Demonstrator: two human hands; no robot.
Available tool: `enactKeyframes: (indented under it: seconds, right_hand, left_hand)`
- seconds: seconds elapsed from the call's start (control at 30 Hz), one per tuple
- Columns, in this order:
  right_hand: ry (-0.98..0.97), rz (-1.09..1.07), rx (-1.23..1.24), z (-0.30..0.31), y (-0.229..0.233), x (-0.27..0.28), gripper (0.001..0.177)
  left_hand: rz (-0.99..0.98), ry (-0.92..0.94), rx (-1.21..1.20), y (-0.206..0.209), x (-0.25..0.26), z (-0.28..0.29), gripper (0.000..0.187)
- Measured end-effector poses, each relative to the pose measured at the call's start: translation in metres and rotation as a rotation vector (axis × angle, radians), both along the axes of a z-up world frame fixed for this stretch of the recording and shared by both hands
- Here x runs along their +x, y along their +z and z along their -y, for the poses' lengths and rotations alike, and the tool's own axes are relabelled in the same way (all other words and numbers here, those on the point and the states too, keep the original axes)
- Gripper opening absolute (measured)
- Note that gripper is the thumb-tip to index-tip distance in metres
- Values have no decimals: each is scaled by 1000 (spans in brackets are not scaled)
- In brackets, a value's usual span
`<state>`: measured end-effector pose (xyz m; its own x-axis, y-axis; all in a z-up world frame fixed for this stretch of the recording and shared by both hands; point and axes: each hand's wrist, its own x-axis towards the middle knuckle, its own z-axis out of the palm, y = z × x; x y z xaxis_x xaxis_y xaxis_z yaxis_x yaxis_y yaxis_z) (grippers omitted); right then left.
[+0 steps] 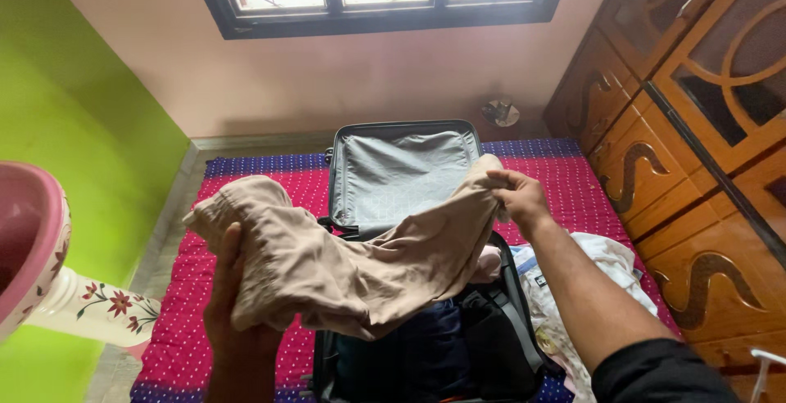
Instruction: The person packs a suitcase by folding and placing pants and other items of clothing inside the main compartment.
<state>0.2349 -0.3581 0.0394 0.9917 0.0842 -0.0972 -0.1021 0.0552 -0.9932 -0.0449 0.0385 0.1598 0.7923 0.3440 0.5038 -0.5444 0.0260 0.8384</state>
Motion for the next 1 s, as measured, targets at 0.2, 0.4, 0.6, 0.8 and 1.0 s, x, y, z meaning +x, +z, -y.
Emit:
enactKeyframes:
  seconds: [0.2,0.4,0.6,0.8,1.0]
  right_hand:
    - [77,116,-133,-33,21,49,43]
    - [198,142,57,-63,78,66,50]
    - [282,-335,-428,-62,19,40,69]
    - [716,-192,-717,-54,-44,-54,50]
    - [939,-252,-445,-68,2,-173,58]
  left_hand:
    - [-302,-299,-819,4,-5,54,54]
    - [-288,-585,-788,-22,-20,110,60]
    - [-385,-899,-665,-132,-44,135,73]
    - [-745,-818,-240,-266,-53,125,80]
    - [-1002,-665,-517,-292,-42,113,95]
